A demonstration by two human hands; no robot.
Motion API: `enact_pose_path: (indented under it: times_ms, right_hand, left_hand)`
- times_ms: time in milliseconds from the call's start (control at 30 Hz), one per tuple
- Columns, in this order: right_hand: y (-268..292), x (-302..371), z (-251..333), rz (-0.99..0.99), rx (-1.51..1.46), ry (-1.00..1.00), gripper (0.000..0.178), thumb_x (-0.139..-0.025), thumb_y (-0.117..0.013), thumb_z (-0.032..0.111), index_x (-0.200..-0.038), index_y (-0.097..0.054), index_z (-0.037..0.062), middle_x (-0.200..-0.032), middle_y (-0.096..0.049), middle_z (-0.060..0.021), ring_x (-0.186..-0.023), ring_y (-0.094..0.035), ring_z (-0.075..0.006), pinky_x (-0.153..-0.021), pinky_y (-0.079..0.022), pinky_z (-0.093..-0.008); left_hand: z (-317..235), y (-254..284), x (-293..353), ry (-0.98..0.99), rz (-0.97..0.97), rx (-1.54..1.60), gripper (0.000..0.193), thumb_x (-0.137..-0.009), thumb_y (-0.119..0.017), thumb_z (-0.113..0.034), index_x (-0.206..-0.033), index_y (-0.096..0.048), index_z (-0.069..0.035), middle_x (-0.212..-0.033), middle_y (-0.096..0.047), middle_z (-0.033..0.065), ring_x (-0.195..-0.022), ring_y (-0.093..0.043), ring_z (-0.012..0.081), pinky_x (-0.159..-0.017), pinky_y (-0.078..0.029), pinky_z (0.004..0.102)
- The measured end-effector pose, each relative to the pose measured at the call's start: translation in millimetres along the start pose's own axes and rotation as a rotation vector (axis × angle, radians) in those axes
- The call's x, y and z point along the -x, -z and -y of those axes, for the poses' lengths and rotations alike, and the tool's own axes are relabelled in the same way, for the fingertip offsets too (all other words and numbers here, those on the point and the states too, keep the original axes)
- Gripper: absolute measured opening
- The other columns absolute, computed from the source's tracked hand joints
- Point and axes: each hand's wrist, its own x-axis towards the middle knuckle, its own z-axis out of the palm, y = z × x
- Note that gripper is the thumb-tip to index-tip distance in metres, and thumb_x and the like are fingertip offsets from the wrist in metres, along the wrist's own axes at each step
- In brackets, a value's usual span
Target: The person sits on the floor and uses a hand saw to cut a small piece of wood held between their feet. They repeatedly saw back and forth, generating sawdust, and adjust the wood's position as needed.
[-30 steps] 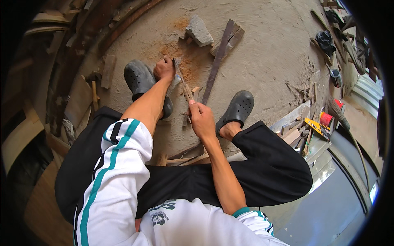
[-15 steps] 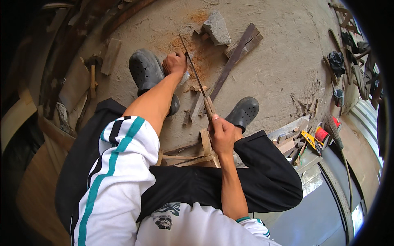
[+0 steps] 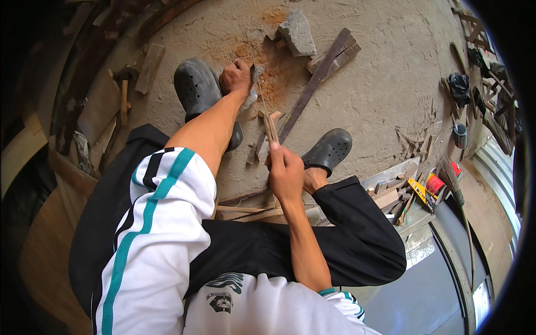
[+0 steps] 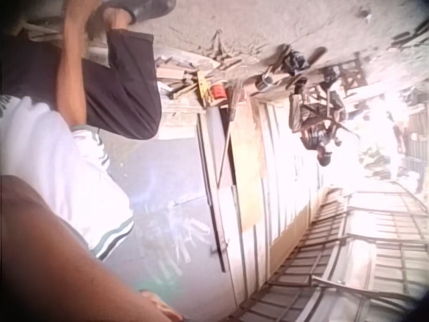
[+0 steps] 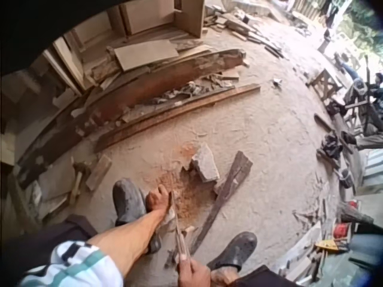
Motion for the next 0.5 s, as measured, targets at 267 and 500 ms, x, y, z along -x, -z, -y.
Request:
enact_pose_path:
  times_ms: [267, 500]
  right_hand:
    - [27.8, 21.0, -0.7, 0.084, 0.0, -0.072, 0.048, -0.1, -0.049, 0.033, -0.07, -0.055, -0.0052, -0.054, -0.049, -0.012, -0.054, -0.043, -0.0155, -0.053, -0.036, -0.0374]
    - [14.0, 32.7, -9.5, 0.004, -0.007, 0.021, 0.048, -0.1, -0.051, 0.032, -0.066, -0.05, -0.0022, -0.055, -0.046, -0.0023, -0.053, -0.04, -0.0091, -0.049, -0.031, -0.0288]
  left_hand:
    - [1.3, -0.9, 1.0, -0.045, -0.077, -0.016, 0.048, -0.087, -0.046, -0.034, -0.072, -0.069, 0.005, -0.079, -0.064, 0.0301, -0.077, -0.064, 0.0474, -0.073, -0.05, 0.0511]
    - [1.8, -0.5, -0.7, -0.023, -0.117, -0.054, 0.045, -0.086, -0.048, -0.033, -0.073, -0.069, 0.004, -0.079, -0.064, 0.0292, -0.078, -0.065, 0.0471, -0.073, -0.051, 0.0503]
